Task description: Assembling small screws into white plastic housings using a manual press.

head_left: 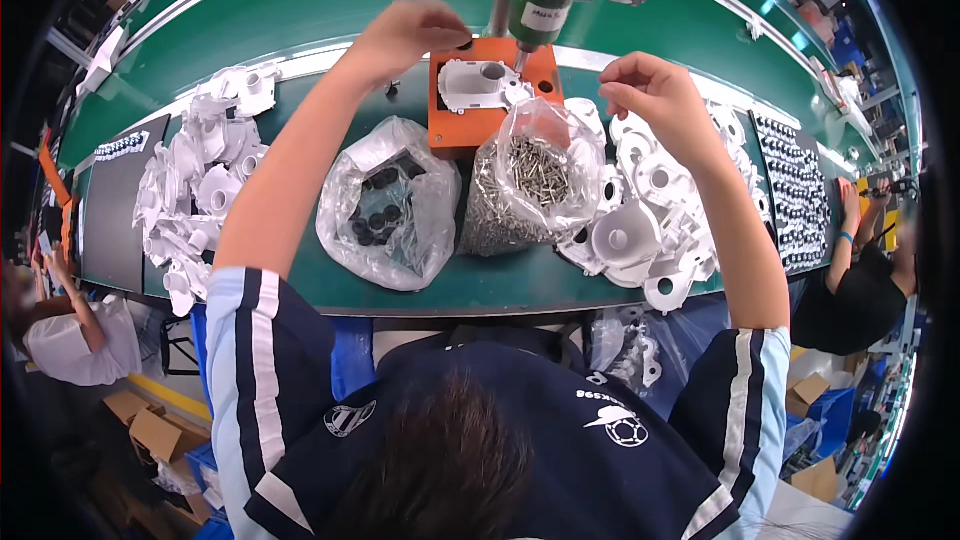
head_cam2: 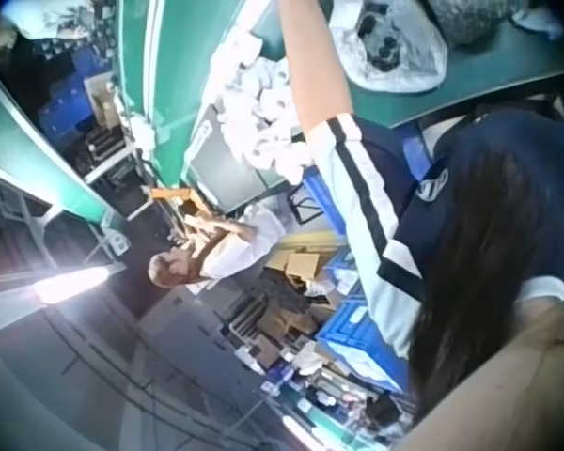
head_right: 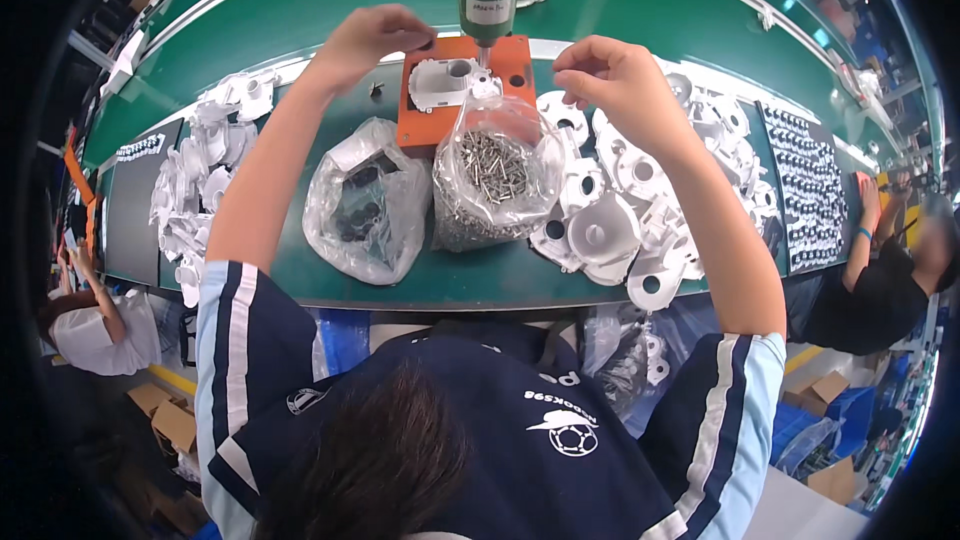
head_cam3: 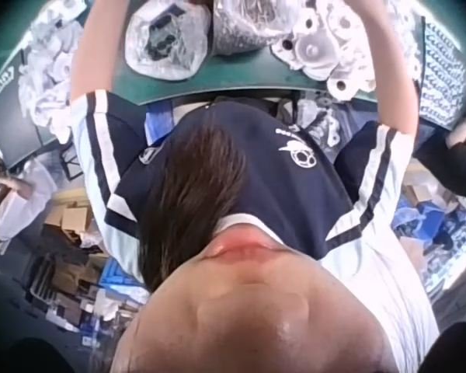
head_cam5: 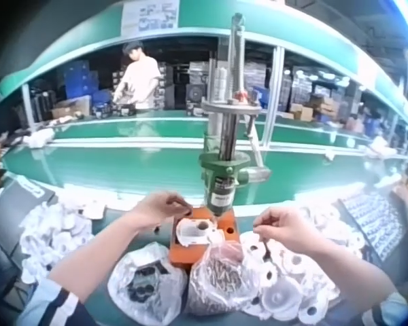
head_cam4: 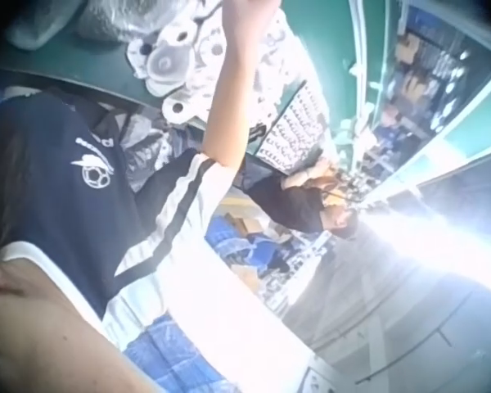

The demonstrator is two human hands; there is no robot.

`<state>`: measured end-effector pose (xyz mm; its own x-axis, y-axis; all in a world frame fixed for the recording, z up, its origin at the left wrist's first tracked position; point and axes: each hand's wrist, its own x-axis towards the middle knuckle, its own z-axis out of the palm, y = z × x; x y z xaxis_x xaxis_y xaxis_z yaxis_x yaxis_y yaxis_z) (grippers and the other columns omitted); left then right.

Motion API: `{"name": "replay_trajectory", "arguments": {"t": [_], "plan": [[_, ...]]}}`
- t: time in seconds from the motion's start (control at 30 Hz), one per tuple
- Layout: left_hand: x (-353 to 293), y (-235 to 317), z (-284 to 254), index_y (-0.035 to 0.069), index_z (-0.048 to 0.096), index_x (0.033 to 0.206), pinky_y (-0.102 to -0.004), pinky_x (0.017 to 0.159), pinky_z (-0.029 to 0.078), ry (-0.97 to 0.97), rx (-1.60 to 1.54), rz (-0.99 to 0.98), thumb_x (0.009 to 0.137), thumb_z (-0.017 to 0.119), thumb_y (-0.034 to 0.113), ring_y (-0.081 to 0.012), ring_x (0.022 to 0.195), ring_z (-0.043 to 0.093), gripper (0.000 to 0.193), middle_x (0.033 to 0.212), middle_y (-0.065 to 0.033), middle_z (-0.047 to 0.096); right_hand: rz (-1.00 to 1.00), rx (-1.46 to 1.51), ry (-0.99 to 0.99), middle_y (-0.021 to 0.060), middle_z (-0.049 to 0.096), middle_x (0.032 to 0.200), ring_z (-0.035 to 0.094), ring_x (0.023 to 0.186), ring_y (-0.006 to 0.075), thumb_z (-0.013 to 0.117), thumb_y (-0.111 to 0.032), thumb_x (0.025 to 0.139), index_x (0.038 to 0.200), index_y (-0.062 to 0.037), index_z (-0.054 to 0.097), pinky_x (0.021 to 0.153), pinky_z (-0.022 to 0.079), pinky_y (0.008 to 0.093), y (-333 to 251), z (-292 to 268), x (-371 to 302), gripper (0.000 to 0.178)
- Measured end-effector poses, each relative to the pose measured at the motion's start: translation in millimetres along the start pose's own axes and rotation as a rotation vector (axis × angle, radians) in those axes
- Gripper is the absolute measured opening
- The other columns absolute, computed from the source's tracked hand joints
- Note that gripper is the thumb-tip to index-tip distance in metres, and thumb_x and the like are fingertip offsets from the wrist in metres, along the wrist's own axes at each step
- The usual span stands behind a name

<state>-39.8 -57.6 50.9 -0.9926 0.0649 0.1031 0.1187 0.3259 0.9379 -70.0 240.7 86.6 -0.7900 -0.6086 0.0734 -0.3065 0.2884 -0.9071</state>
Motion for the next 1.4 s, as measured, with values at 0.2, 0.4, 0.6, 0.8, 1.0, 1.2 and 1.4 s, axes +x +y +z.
{"name": "replay_trajectory", "arguments": {"t": [0.2,0.4,0.6,0.8,1.0,1.2,1.4], "plan": [[62,7,14,0.005,0.066,0.083,-0.025,0.061,0.042,-0.24,0.363,-0.051,0.074,0.067,0.022,-0.0099,0.069,0.055,0.019,0.076,-0.0019,0.064,0.055,0.067,-0.056,0.0053,0.061,0.08,0.058,0.069,0.0104,0.061,-0.004,0.082,0.091,0.004,0.059,0.063,0.047,0.0229,7,2,24,0.013],[75,26,28,0.008,0.064,0.077,-0.0254,0.053,0.039,-0.515,0.605,-0.213,0.07,0.07,0.024,-0.0099,0.056,0.05,0.019,0.066,0.0016,0.058,0.298,0.477,-0.16,0.005,0.058,0.082,0.056,0.072,0.0116,0.059,-0.004,0.083,0.088,0.0001,0.058,0.066,0.046,0.0232,36,-2,41,0.007],[83,26,33,0.01,0.062,0.074,-0.0238,0.049,0.037,-0.583,0.607,-0.267,0.067,0.073,0.023,-0.0086,0.055,0.048,0.019,0.064,0.0034,0.055,0.335,0.461,-0.23,0.0054,0.057,0.081,0.054,0.072,0.0123,0.06,-0.004,0.082,0.09,0.0006,0.057,0.067,0.045,0.0241,52,2,52,0.01],[97,0,39,0.011,0.061,0.073,-0.0242,0.05,0.037,-0.65,0.674,-0.228,0.066,0.076,0.03,-0.0082,0.057,0.048,0.025,0.063,0.0045,0.054,0.332,0.43,-0.229,0.0029,0.056,0.077,0.05,0.064,0.0096,0.061,-0.002,0.081,0.094,-0.0029,0.053,0.058,0.04,0.0227,47,18,63,0.016],[87,6,40,0.006,0.06,0.078,-0.0282,0.053,0.042,-0.622,0.676,-0.038,0.068,0.073,0.027,-0.0108,0.06,0.052,0.027,0.064,0.0008,0.055,0.323,0.418,-0.245,0.006,0.058,0.08,0.053,0.064,0.0111,0.063,0.001,0.077,0.103,-0.0011,0.051,0.055,0.042,0.0216,55,29,79,0.029],[37,-8,28,0.001,0.06,0.086,-0.0334,0.058,0.046,-0.041,0.382,-0.001,0.076,0.057,0.014,-0.02,0.064,0.059,0.017,0.067,-0.0108,0.059,0.34,0.358,-0.298,0.0044,0.059,0.082,0.054,0.063,0.0101,0.063,0.001,0.077,0.098,-0.0037,0.054,0.054,0.044,0.021,52,40,91,0.023],[-43,-24,31,-0.002,0.059,0.103,-0.0335,0.087,0.045,0.051,0.424,0.184,0.082,0.051,0.008,-0.0313,0.098,0.059,0.025,0.104,-0.0174,0.061,0.433,0.368,-0.348,0.0057,0.058,0.074,0.054,0.061,0.0107,0.062,0.003,0.078,0.086,0.0002,0.059,0.052,0.043,0.0209,40,40,95,0.009]]}}
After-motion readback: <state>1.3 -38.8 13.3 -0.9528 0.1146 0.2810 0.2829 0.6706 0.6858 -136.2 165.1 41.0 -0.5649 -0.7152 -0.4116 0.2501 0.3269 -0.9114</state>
